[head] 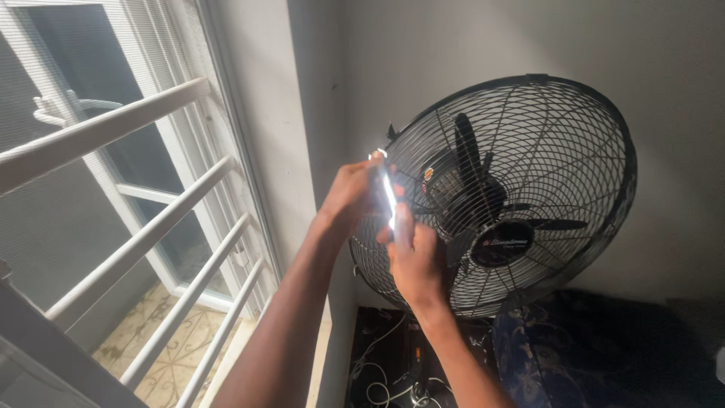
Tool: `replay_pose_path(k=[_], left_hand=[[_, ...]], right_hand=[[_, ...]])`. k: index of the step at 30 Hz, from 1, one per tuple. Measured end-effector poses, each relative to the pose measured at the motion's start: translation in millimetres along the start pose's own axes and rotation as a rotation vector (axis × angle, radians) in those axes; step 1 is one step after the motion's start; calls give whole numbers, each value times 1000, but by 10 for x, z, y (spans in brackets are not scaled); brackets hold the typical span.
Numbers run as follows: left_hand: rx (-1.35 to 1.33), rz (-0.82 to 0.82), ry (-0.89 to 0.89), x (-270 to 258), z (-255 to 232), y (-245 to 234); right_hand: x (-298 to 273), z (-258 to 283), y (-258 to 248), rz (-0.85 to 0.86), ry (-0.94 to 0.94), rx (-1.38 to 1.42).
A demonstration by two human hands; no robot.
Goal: The person uses a wrench to tighten a bolt on the front grill of a standing fan. They repeatedly reposition the wrench and apply force to secure the grill to the fan body.
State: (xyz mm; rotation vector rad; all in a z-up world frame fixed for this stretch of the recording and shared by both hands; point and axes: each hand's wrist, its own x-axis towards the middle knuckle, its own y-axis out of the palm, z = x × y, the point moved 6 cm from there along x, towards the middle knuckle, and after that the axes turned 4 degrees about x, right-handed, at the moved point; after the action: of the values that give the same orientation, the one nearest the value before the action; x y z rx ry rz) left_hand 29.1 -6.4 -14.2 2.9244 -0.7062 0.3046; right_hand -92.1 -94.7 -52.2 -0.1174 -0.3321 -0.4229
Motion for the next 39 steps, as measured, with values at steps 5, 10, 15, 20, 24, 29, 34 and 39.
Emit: replay_pose_path(k=[5,10,15,20,24,29,34,39], left_hand=[[-10,25,-40,14,-42,113],[-61,11,-49,139,-154,172],[-48,-97,-102,220,-191,186],[384,-364,33,275,-389,193],[713,-552,115,299,-425,300],[505,-552,47,140,-297,353],[-101,-289,82,-292,97,241],[-156,-182,37,-688,748,-14]], right_hand=[[40,129,-97,-86,-144,-182],[199,275,-94,-85,-96,-144],[274,301,-47,-45,160,166],[353,274,54,92,235,680],[377,245,41,222,208,1044],[285,208,-224,26,80,301],[121,54,-239,246,12,99],[-98,-607,-78,521,246,0]])
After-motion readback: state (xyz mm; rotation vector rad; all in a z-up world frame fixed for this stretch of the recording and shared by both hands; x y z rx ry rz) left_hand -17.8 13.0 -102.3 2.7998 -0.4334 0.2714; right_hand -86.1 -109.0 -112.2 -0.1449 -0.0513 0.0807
